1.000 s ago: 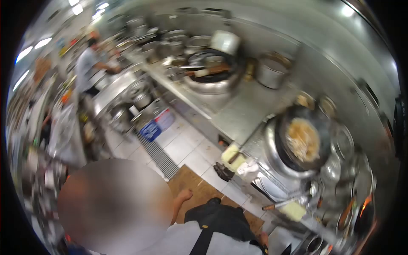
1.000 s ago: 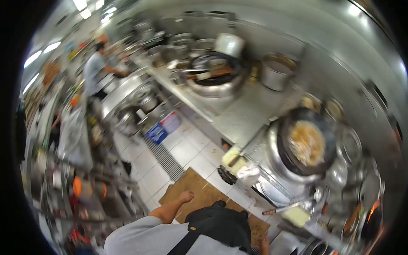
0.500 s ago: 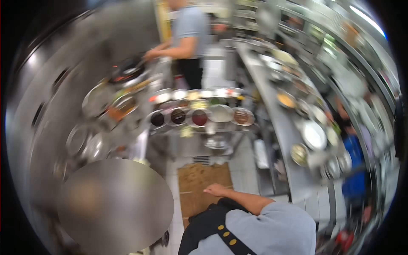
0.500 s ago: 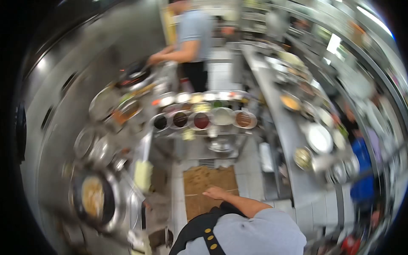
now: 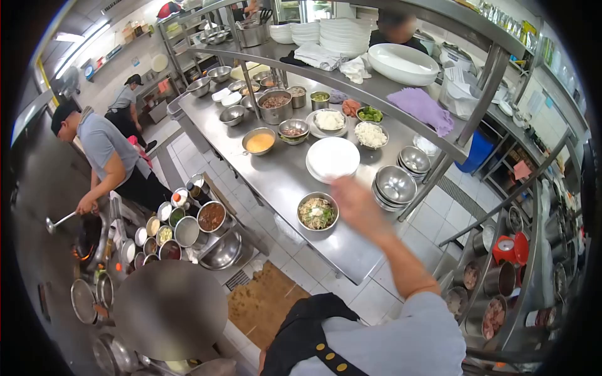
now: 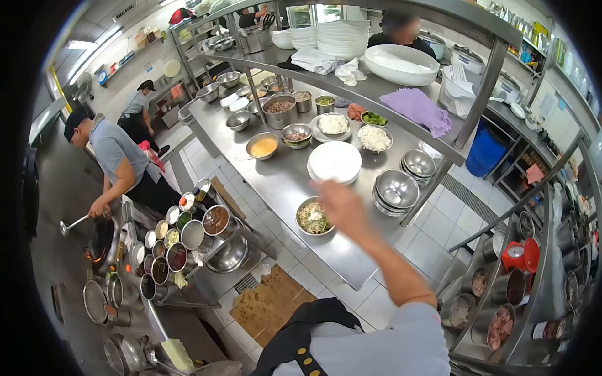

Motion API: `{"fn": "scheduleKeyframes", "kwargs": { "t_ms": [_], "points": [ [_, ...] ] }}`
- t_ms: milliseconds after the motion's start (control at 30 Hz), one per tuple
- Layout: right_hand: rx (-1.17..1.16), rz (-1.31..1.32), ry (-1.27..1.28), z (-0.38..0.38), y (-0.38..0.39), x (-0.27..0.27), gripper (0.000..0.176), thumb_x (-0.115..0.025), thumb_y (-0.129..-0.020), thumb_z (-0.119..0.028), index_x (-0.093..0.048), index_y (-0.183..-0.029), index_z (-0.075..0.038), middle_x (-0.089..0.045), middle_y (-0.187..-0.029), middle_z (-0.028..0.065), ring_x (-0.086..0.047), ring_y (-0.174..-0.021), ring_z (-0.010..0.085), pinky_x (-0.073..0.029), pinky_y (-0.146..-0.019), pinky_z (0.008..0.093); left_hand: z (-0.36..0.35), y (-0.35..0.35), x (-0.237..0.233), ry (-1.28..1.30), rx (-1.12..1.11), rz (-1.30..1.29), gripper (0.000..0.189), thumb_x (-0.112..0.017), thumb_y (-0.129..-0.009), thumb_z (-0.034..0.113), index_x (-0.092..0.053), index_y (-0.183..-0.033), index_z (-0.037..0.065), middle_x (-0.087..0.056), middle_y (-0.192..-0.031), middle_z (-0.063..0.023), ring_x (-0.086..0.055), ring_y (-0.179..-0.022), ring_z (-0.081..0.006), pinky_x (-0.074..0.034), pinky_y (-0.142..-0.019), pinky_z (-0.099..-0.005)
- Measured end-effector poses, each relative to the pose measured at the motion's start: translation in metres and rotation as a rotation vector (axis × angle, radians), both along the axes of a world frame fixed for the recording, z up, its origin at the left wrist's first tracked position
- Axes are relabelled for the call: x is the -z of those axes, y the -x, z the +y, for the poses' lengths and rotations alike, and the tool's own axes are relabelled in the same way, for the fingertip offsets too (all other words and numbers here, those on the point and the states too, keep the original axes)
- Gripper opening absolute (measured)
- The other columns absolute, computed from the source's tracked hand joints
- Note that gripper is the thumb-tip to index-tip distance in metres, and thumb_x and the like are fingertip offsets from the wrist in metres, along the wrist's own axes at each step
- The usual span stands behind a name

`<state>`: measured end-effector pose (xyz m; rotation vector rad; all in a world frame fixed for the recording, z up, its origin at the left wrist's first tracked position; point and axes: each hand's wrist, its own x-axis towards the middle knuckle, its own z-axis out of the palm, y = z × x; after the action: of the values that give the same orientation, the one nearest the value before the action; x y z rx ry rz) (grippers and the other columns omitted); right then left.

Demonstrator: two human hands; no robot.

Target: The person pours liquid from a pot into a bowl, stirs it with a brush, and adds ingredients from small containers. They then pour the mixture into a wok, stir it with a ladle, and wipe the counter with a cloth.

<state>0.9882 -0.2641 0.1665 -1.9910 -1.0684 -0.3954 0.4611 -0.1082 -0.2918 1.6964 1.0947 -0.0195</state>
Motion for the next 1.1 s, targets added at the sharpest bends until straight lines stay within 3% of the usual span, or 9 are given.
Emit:
{"fn": "scheduleKeyframes", "kwargs": {
  "t_ms": [100,300,400,467,567,733,900,967,1100],
  "points": [
    [0.210,-0.137,-0.293,-0.021,-0.074,-0.068,0.024,-0.054,-0.086,-0.001,-0.063,-0.107,-0.007,-0.063,-0.086,0.0146,-0.062,-0.082,0.0317,-0.049,-0.072,0.0389,0.016,-0.052,-0.018,-0.046,0.164,-0.096,0.029,-0.057,-0.091,0.019,-0.059,-0.114,0.003,-0.066,-0.097,-0.0094,-0.062,-0.080,-0.0185,-0.050,-0.073,-0.0335],
    [0.377,-0.378,-0.143,0.009,-0.196,-0.129,0.028,-0.060,-0.084,-0.014,-0.061,-0.111,-0.005,-0.058,-0.108,0.0187,-0.057,-0.101,0.0362,-0.046,-0.088,0.0421,0.049,-0.075,-0.020,-0.003,0.190,-0.055,0.038,-0.062,-0.087,0.012,-0.057,-0.123,0.002,-0.068,-0.100,-0.0115,-0.064,-0.087,-0.0186,-0.050,-0.077,-0.0307],
    [0.241,-0.497,-0.321,0.024,-0.167,-0.127,0.028,-0.061,-0.085,-0.014,-0.061,-0.112,-0.007,-0.062,-0.100,0.0138,-0.061,-0.084,0.0286,-0.049,-0.074,0.0369,0.045,-0.053,-0.038,0.080,0.048,0.051,0.035,-0.062,-0.087,0.011,-0.058,-0.119,0.000,-0.067,-0.100,-0.0113,-0.063,-0.087,-0.0178,-0.050,-0.078,-0.0292],
    [0.046,-0.420,-0.408,0.039,-0.127,-0.108,0.020,-0.057,-0.092,-0.019,-0.065,-0.103,-0.005,-0.063,-0.087,0.0117,-0.060,-0.073,0.0206,-0.047,-0.064,0.0314,0.034,-0.018,-0.015,0.077,-0.096,0.008,0.034,-0.061,-0.086,0.012,-0.058,-0.118,0.000,-0.066,-0.099,-0.0110,-0.062,-0.087,-0.0172,-0.050,-0.078,-0.0288],
    [-0.190,0.169,-0.140,0.064,-0.073,-0.032,0.022,-0.056,-0.093,-0.021,-0.066,-0.091,-0.001,-0.059,-0.063,0.0091,-0.056,-0.054,0.0155,-0.043,-0.054,0.0295,0.007,0.031,0.013,0.127,-0.314,-0.015,0.036,-0.062,-0.085,0.014,-0.058,-0.119,0.001,-0.067,-0.097,-0.0108,-0.063,-0.085,-0.0164,-0.050,-0.076,-0.0290],
    [-0.467,0.616,0.101,0.141,0.030,0.130,0.024,-0.058,-0.088,-0.005,-0.061,-0.112,-0.006,-0.052,-0.063,0.0023,-0.049,-0.053,0.0103,-0.039,-0.050,0.0273,-0.084,0.116,-0.004,0.219,-0.623,0.267,0.039,-0.065,-0.081,0.018,-0.060,-0.118,0.009,-0.068,-0.081,-0.0111,-0.066,-0.071,-0.0201,-0.053,-0.067,-0.0328],
    [-0.930,0.565,0.387,0.178,0.168,0.223,0.029,-0.059,-0.086,-0.001,-0.061,-0.114,-0.006,-0.059,-0.080,0.0039,-0.052,-0.062,0.0088,-0.044,-0.051,0.0257,-0.128,0.169,-0.002,-0.212,-1.075,0.440,0.035,-0.062,-0.078,0.012,-0.062,-0.113,0.011,-0.068,-0.078,-0.0163,-0.068,-0.065,-0.0224,-0.054,-0.065,-0.0356],
    [-1.214,0.473,0.449,0.185,0.225,0.215,0.031,-0.062,-0.083,-0.002,-0.060,-0.114,-0.005,-0.061,-0.082,0.0078,-0.056,-0.064,0.0149,-0.047,-0.059,0.0297,-0.116,0.175,-0.023,-0.173,-1.411,0.224,0.032,-0.059,-0.080,0.010,-0.063,-0.111,0.012,-0.068,-0.076,-0.0154,-0.067,-0.060,-0.0223,-0.053,-0.064,-0.0359],
    [-1.542,0.451,0.751,0.214,0.291,0.206,0.032,-0.065,-0.081,-0.007,-0.061,-0.113,-0.005,-0.062,-0.083,0.0117,-0.059,-0.069,0.0246,-0.048,-0.065,0.0336,-0.076,0.194,-0.084,-0.040,-1.736,0.253,0.013,-0.054,-0.085,0.011,-0.066,-0.090,0.008,-0.068,-0.076,-0.0156,-0.067,-0.063,-0.0256,-0.053,-0.064,-0.0387]
  ]
}}
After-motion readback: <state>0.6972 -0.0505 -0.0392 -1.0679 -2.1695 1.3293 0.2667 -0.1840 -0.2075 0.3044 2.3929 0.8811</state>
